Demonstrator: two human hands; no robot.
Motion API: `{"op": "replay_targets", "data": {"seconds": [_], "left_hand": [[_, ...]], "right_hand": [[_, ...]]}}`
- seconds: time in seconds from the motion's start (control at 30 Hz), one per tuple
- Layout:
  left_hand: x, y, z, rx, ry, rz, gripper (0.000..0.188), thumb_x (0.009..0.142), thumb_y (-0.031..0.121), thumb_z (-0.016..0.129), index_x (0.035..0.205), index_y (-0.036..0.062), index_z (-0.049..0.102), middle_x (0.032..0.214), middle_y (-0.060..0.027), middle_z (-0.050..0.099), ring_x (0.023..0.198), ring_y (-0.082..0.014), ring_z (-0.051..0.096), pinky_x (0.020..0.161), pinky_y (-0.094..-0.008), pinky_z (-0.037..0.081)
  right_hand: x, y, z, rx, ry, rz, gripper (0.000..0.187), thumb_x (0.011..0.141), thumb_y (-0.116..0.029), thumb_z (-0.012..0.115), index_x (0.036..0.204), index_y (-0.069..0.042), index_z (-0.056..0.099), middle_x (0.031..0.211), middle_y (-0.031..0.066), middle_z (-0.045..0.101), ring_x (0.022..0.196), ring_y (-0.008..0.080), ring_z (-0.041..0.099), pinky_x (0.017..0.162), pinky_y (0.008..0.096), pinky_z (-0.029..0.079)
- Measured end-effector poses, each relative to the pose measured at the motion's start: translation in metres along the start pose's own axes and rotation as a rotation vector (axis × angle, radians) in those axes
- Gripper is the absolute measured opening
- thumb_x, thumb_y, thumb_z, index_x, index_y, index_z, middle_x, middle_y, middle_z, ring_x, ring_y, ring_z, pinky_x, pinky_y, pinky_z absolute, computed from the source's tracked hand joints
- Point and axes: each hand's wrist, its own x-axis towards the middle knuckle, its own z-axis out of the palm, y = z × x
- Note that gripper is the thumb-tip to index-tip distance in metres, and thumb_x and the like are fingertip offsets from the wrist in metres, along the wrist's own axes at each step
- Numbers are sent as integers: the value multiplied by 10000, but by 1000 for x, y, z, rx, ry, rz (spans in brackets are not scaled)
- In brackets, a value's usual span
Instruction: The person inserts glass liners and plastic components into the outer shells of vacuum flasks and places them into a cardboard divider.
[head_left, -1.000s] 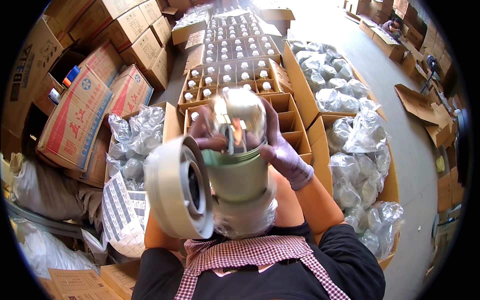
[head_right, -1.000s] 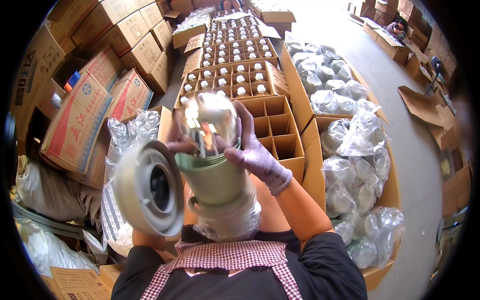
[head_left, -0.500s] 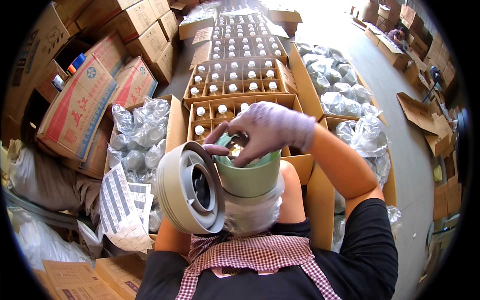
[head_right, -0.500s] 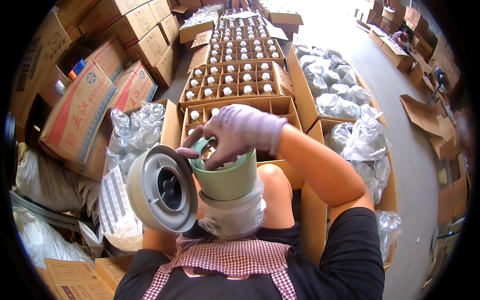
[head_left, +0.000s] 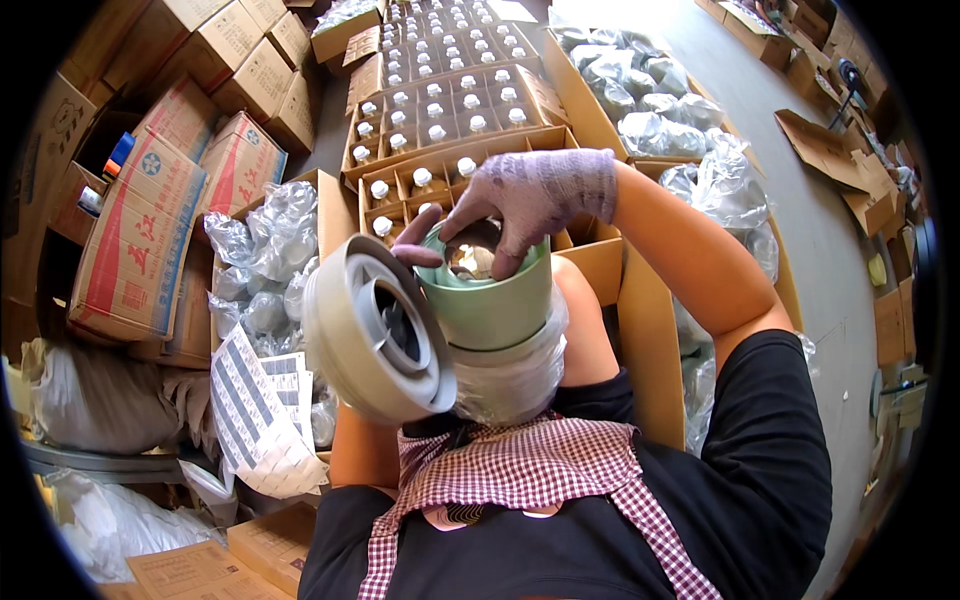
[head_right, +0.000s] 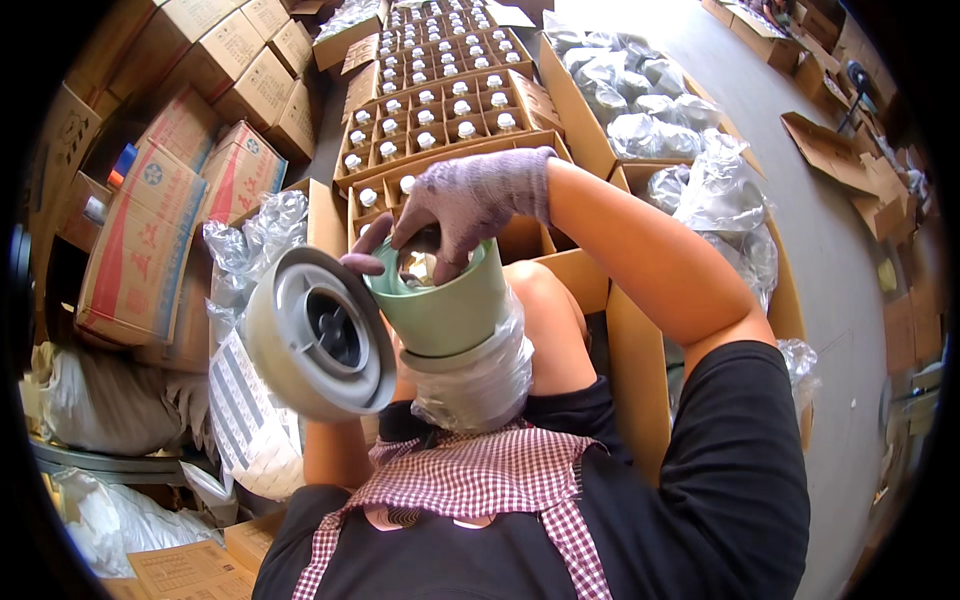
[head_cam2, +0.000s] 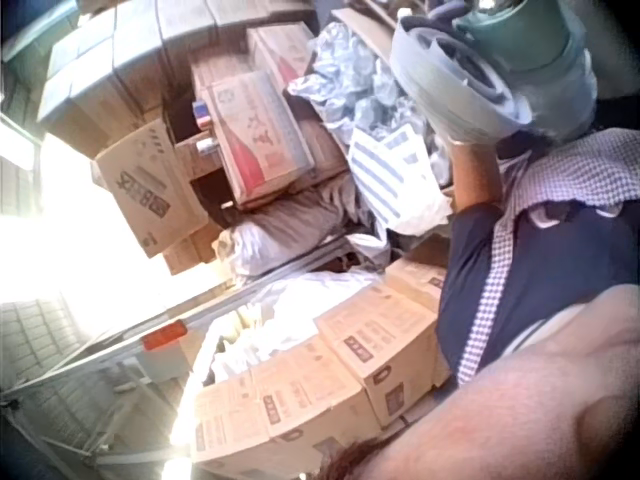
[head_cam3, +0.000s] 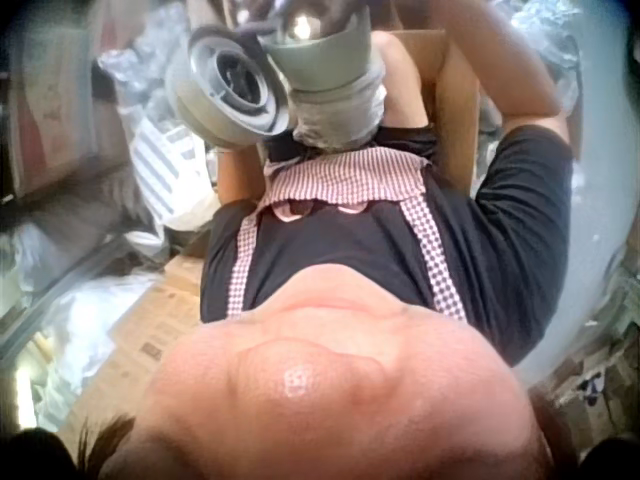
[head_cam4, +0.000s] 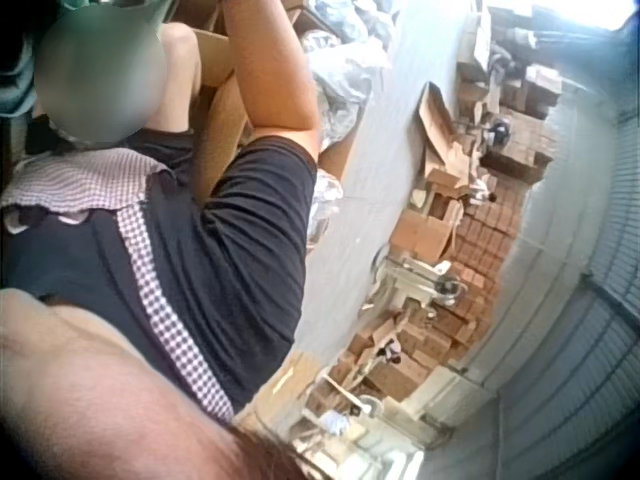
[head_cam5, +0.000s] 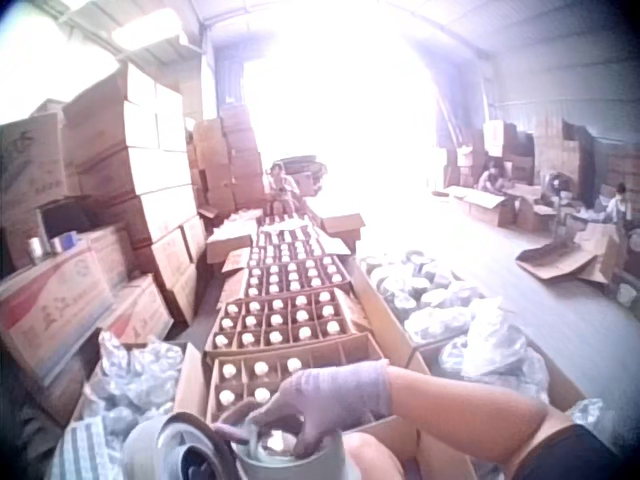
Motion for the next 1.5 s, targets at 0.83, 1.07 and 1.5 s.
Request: {"op": "replay_targets", "data": {"seconds": [0.83, 1.07, 1.5], "left_hand": [[37, 8, -37, 226, 526, 324, 624, 1077, 503, 450, 1491, 36, 438, 1401, -122, 580, 1240, -253, 600, 1086, -417, 481], [89, -1, -32, 843, 139, 419, 796, 942, 696, 606, 1296, -6, 475, 1162, -91, 551, 1092, -193, 544, 959, -335, 464], [76, -8, -14, 492, -212, 549, 486, 728, 422, 886, 971, 39, 712, 1051, -147, 699, 1066, -325, 666, 1144, -521, 378]], "right_hand": [[-1, 55, 30, 281, 543, 109, 480, 940, -419, 695, 1312, -117, 682, 1085, 88, 753, 924, 228, 721, 892, 372, 587], [9, 43, 34, 932, 994, -243, 873, 895, -659, 697, 1500, -68, 479, 1316, 103, 616, 1191, 186, 595, 1038, 358, 508], [-30, 54, 82, 632, 1049, -602, 578, 686, -422, 948, 1071, -50, 730, 1207, 103, 669, 1386, 332, 506, 1163, 484, 398]]}}
